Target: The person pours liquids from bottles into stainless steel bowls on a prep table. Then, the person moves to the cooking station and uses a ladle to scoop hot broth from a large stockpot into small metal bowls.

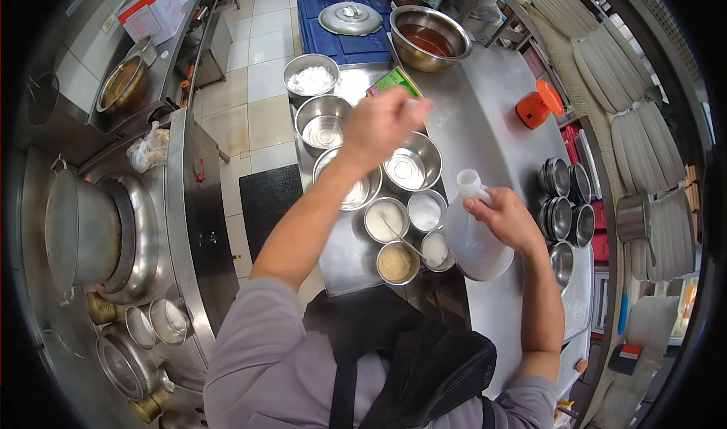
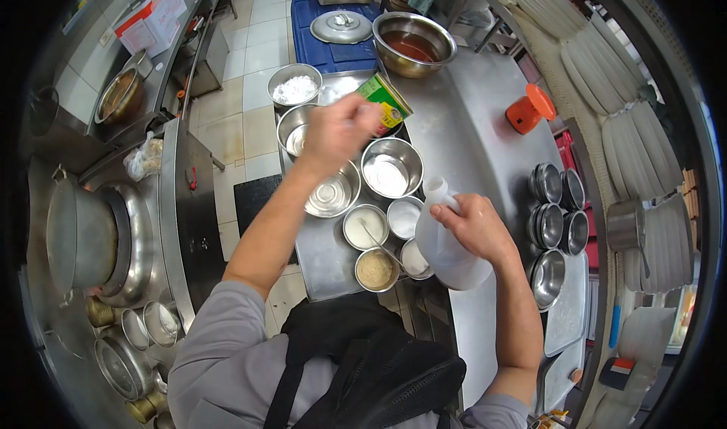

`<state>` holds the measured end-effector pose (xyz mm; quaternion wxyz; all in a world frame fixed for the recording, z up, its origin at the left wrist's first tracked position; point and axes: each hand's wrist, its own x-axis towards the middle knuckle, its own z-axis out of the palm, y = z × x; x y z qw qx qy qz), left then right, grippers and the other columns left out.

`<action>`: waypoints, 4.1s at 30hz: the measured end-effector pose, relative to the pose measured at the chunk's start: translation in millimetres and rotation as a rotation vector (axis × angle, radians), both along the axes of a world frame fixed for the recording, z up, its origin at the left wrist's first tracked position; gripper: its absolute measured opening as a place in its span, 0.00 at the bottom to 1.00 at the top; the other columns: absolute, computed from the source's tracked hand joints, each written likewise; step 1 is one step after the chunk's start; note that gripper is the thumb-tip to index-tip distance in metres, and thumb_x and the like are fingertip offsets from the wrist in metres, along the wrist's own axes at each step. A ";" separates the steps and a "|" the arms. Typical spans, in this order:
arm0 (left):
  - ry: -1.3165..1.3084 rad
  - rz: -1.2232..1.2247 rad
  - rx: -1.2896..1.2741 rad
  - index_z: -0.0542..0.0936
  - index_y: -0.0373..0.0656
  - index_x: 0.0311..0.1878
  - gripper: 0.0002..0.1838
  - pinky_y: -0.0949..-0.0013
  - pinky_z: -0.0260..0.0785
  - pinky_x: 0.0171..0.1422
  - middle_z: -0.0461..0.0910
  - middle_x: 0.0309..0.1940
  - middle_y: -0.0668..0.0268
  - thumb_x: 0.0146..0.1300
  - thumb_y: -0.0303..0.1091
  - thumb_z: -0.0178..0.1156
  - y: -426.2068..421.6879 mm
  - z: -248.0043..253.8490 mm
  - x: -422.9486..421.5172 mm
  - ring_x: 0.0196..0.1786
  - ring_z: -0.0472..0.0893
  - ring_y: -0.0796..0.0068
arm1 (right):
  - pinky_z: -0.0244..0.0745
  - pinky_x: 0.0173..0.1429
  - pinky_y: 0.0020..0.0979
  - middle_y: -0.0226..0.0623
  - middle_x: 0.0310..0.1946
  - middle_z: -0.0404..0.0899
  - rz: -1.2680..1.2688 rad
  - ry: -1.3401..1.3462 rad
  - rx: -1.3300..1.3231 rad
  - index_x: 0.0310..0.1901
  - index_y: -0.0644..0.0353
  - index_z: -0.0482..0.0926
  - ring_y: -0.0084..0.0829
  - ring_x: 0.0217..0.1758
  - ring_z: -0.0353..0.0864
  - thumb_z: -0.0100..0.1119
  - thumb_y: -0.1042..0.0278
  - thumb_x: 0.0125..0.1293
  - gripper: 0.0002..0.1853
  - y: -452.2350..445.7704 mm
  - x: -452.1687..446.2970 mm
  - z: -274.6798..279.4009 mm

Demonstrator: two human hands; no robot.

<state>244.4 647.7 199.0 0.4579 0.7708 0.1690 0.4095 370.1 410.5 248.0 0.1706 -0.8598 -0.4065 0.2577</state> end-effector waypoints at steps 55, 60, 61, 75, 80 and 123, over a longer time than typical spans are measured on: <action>0.741 0.616 -1.333 0.75 0.44 0.46 0.29 0.74 0.56 0.21 0.76 0.26 0.65 0.58 0.61 0.67 -102.7 -425.8 -371.0 0.20 0.66 0.82 | 0.84 0.34 0.38 0.48 0.33 0.85 0.165 -0.139 -0.793 0.40 0.70 0.84 0.41 0.30 0.86 0.64 0.54 0.58 0.22 105.8 116.4 -183.2; 0.743 0.629 -1.330 0.75 0.44 0.48 0.30 0.74 0.57 0.22 0.77 0.27 0.64 0.57 0.62 0.68 -107.2 -426.2 -366.4 0.21 0.67 0.81 | 0.84 0.32 0.39 0.48 0.33 0.85 0.164 -0.142 -0.805 0.40 0.70 0.84 0.41 0.29 0.86 0.63 0.55 0.58 0.22 106.0 117.6 -183.6; 0.737 0.628 -1.328 0.75 0.44 0.48 0.31 0.74 0.57 0.23 0.77 0.27 0.65 0.57 0.62 0.68 -108.3 -426.8 -366.2 0.21 0.67 0.81 | 0.84 0.32 0.39 0.48 0.32 0.85 0.163 -0.148 -0.812 0.40 0.70 0.84 0.41 0.28 0.86 0.63 0.55 0.58 0.21 106.8 116.6 -182.4; 0.708 0.649 -1.325 0.75 0.46 0.48 0.29 0.74 0.55 0.21 0.76 0.24 0.67 0.57 0.59 0.69 -114.3 -427.2 -366.9 0.20 0.66 0.82 | 0.81 0.28 0.39 0.48 0.28 0.84 0.187 -0.165 -0.777 0.38 0.70 0.84 0.41 0.25 0.85 0.64 0.56 0.55 0.20 115.6 109.7 -179.3; 0.667 0.653 -1.295 0.75 0.46 0.46 0.25 0.74 0.55 0.21 0.76 0.24 0.67 0.57 0.55 0.71 -117.5 -430.8 -368.1 0.20 0.67 0.81 | 0.83 0.45 0.38 0.43 0.37 0.87 0.196 -0.242 -0.858 0.41 0.60 0.87 0.39 0.39 0.88 0.66 0.62 0.51 0.16 124.4 101.4 -174.3; 0.649 0.628 -1.339 0.75 0.48 0.52 0.26 0.72 0.56 0.22 0.77 0.29 0.68 0.56 0.49 0.73 -124.3 -444.1 -383.9 0.22 0.66 0.82 | 0.82 0.49 0.40 0.44 0.42 0.87 0.295 -0.411 -0.829 0.39 0.56 0.88 0.43 0.47 0.87 0.70 0.65 0.46 0.16 149.2 112.8 -201.1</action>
